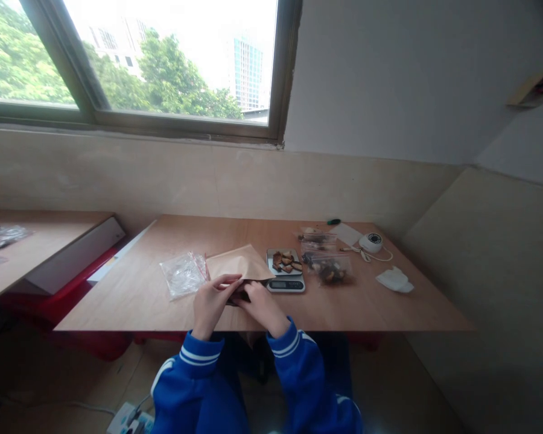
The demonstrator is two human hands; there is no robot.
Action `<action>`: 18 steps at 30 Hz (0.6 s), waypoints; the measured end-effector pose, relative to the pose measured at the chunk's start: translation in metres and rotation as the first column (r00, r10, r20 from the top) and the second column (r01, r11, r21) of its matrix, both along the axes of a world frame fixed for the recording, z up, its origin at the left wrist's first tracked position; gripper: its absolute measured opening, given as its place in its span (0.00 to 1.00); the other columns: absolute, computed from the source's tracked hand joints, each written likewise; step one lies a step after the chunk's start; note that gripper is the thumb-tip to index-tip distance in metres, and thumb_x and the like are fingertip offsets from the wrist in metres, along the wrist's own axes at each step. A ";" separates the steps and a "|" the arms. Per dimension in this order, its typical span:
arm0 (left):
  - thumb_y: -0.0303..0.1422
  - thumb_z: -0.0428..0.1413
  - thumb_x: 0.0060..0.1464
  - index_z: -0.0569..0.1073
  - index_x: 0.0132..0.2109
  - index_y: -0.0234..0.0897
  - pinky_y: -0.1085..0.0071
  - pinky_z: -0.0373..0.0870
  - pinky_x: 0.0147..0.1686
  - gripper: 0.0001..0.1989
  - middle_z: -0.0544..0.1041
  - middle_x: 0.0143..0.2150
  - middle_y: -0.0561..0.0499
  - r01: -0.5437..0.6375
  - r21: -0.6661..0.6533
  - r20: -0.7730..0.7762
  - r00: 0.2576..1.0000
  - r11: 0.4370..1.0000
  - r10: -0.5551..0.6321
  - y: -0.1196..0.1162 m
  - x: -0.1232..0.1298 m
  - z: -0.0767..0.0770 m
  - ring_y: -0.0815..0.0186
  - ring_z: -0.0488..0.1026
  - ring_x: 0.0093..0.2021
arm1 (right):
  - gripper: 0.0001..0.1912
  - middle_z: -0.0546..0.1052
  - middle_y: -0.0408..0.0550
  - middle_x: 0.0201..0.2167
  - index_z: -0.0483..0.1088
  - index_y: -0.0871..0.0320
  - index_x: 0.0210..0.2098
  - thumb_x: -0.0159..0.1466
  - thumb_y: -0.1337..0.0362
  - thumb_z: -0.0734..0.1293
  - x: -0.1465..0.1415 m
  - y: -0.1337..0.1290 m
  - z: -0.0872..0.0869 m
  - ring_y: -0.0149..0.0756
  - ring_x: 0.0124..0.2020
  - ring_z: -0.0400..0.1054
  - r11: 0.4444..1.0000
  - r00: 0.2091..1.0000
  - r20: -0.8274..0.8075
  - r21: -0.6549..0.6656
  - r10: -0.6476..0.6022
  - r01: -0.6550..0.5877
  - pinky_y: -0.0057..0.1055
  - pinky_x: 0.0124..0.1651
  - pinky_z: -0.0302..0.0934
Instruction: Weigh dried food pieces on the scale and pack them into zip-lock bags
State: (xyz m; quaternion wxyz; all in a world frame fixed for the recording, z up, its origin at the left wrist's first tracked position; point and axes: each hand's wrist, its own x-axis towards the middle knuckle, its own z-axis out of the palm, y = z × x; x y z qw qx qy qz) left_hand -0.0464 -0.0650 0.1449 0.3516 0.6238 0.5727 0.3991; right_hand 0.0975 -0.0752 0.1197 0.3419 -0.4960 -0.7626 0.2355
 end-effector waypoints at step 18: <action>0.51 0.57 0.46 0.79 0.39 0.46 0.72 0.71 0.33 0.19 0.81 0.37 0.54 -0.058 0.046 -0.067 0.996 0.997 0.061 0.010 -0.011 0.002 0.62 0.77 0.34 | 0.15 0.75 0.54 0.42 0.72 0.61 0.43 0.58 0.65 0.65 0.166 0.065 -0.028 0.38 0.39 0.71 0.871 0.872 -0.016 0.026 -0.490 0.490 0.34 0.45 0.64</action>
